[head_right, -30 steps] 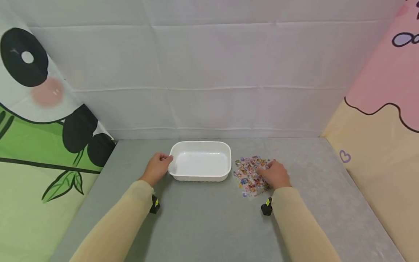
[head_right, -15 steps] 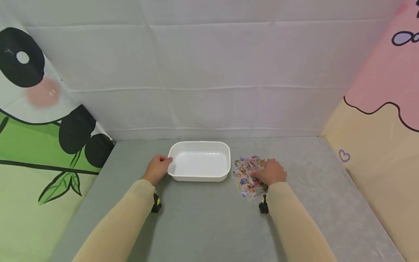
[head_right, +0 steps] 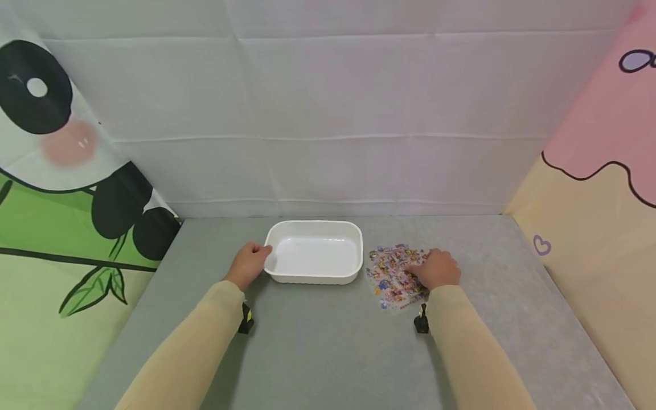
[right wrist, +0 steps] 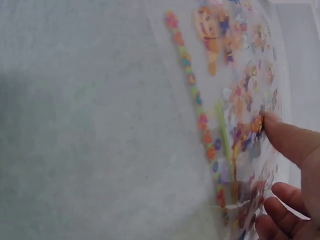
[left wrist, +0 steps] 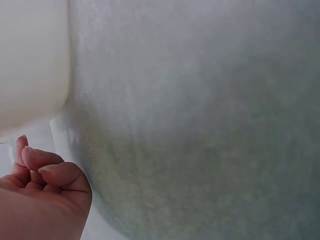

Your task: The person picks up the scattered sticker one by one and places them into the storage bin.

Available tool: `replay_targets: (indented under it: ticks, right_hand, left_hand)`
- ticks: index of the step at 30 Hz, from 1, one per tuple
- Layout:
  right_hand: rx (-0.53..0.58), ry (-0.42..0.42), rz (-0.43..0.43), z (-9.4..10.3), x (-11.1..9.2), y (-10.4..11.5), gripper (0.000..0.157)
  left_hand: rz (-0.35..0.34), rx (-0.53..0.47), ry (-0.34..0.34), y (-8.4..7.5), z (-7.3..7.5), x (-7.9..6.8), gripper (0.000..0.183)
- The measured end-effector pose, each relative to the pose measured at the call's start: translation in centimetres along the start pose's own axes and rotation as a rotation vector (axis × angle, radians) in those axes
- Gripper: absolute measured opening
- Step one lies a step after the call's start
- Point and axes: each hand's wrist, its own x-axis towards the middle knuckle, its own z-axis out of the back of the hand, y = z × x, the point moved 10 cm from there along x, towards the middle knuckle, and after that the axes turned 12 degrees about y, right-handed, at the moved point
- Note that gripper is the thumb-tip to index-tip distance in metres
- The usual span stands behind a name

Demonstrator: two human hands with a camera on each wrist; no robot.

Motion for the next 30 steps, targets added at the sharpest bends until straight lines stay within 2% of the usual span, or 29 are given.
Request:
replay_targets:
  ticks: [6,11,17,21,26,30]
  right_hand:
    - [0.060,0.069,-0.018,-0.1,0.5,-0.3,0.075]
    - [0.106,0.093,-0.011,-0.2,1.1,-0.5,0.041]
    - [0.178,0.142,-0.003,-0.4,1.9,-0.7,0.049]
    - [0.213,0.158,-0.007,-0.3,2.3,-0.8,0.040]
    - [0.226,0.151,0.008,0.1,1.9,-0.9,0.021]
    - [0.231,0.136,0.037,0.7,1.2,-0.6,0.023]
  left_hand:
    - [0.004,0.015,-0.012,0.1,-0.2,0.4,0.037]
    - [-0.008,0.051,-0.019,-0.3,-0.3,0.4,0.037]
    - [-0.006,0.052,-0.016,-0.4,-0.3,0.5,0.036]
    - [0.000,0.050,-0.019,-0.4,-0.4,0.7,0.036]
    - [-0.008,0.047,-0.011,-0.4,-0.4,0.8,0.035]
    - [-0.012,0.051,0.005,-0.5,-0.4,0.7,0.035]
